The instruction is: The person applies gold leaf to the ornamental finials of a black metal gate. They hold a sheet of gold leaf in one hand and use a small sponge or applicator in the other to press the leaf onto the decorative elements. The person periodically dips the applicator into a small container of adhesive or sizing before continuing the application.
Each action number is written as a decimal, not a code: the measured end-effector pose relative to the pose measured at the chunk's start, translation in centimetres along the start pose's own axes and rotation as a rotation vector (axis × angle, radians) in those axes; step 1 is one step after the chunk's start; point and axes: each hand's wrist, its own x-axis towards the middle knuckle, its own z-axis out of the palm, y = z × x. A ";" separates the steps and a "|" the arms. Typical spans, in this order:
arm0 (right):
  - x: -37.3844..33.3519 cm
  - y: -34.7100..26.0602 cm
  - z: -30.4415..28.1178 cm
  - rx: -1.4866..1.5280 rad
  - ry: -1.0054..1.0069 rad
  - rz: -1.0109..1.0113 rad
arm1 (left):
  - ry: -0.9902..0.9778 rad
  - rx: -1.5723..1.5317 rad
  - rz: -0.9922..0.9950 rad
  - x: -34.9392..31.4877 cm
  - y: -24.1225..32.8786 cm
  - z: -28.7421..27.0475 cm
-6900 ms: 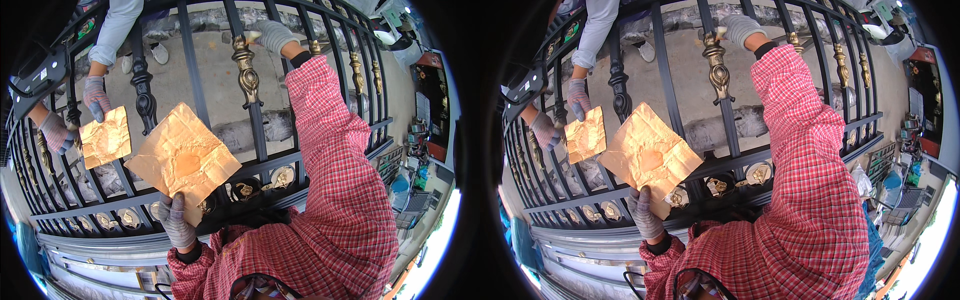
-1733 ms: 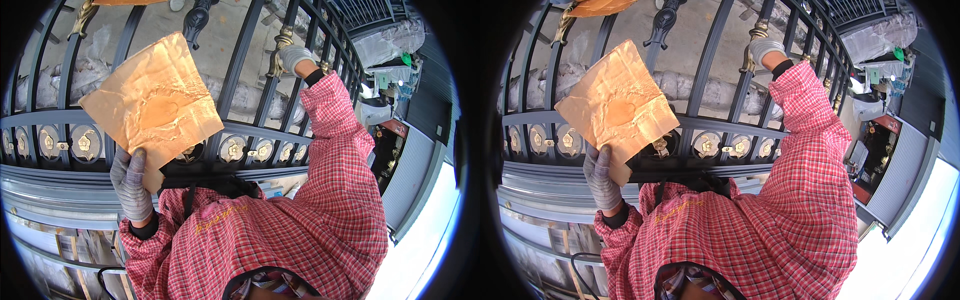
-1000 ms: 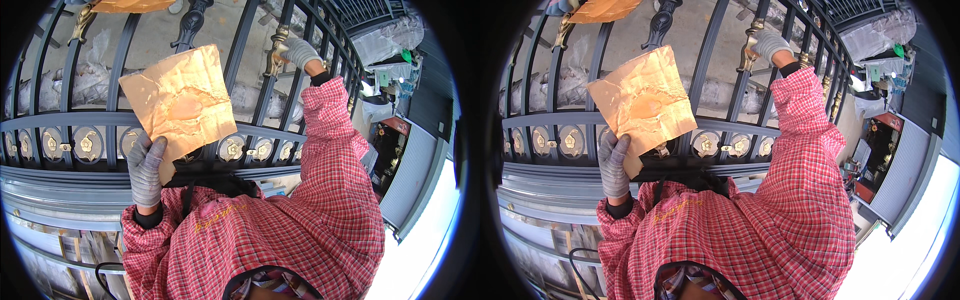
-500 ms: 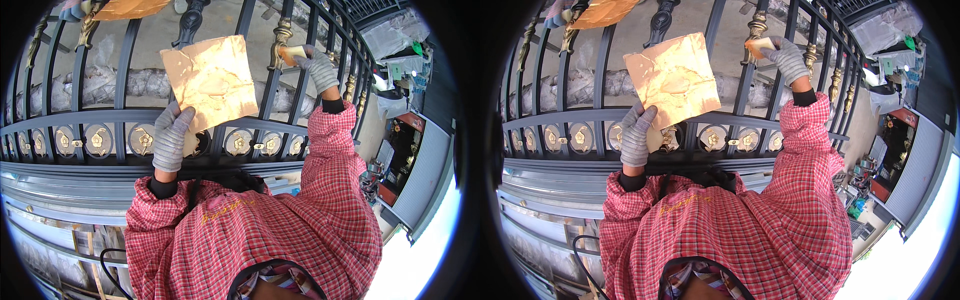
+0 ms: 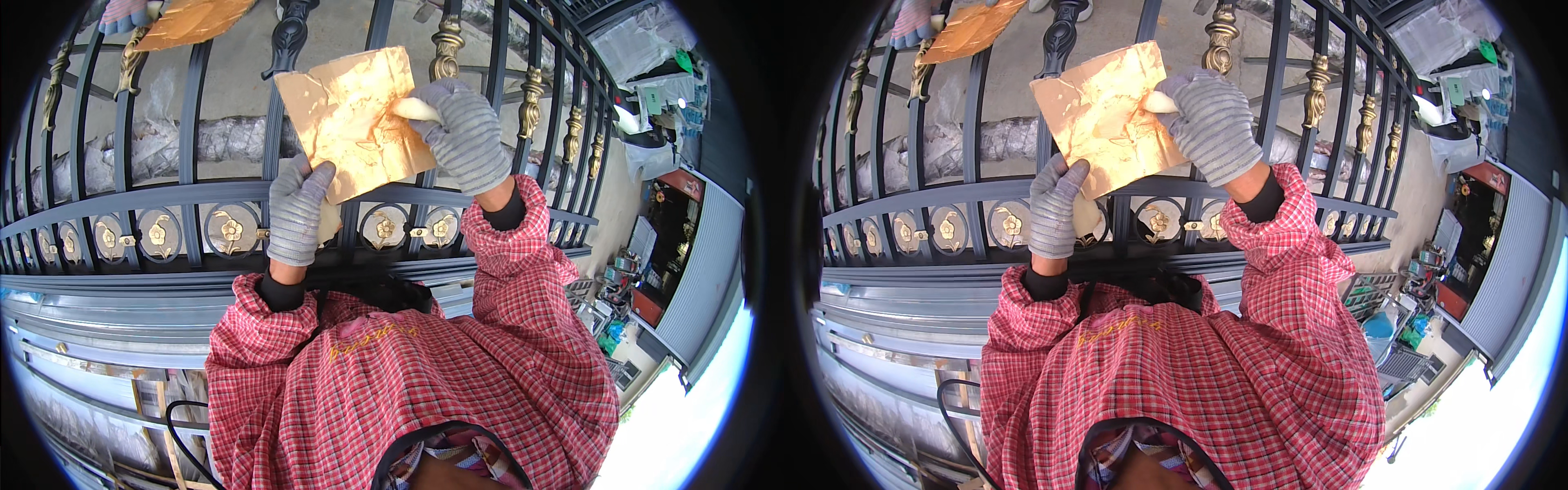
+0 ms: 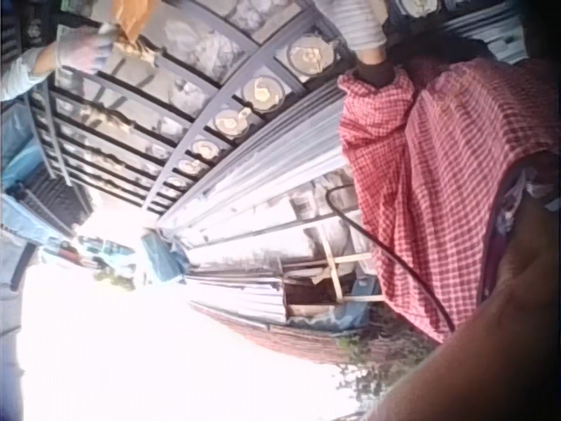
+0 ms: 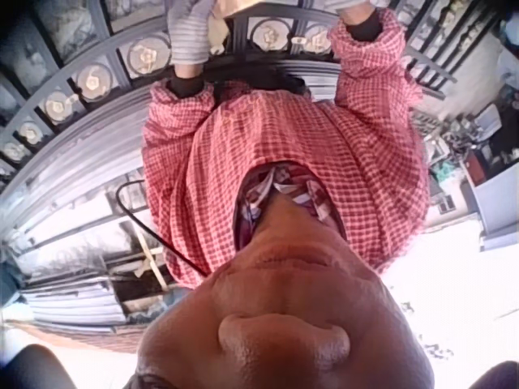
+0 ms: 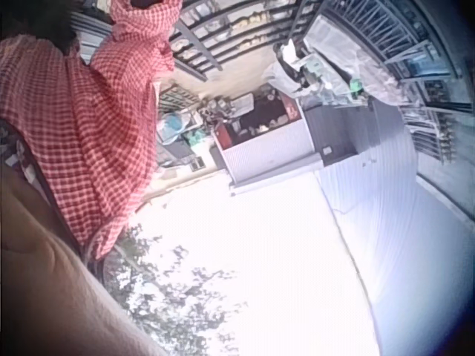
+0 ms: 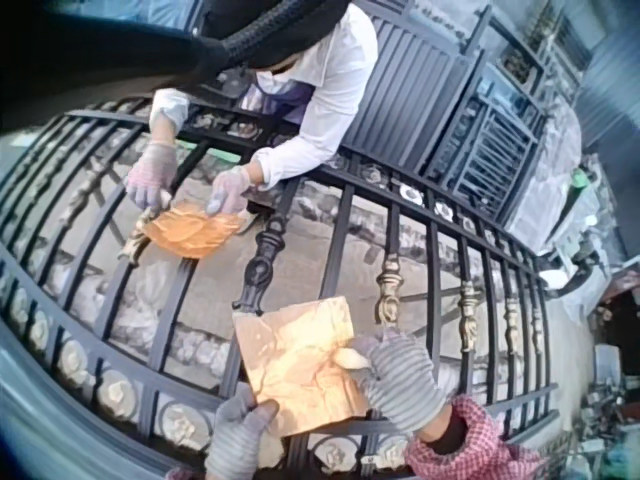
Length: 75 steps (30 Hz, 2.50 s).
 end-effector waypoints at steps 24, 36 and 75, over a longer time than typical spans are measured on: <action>16.5 13.6 4.6 -0.944 -0.234 -0.138 | 0.173 0.066 0.013 -2.2 2.0 -4.7; 16.1 16.2 4.7 -0.888 -0.497 0.005 | 0.137 0.126 0.009 -2.0 2.1 -5.2; 6.5 15.9 3.4 -0.368 -0.096 -0.062 | 0.115 0.149 -0.003 -3.4 2.1 -4.3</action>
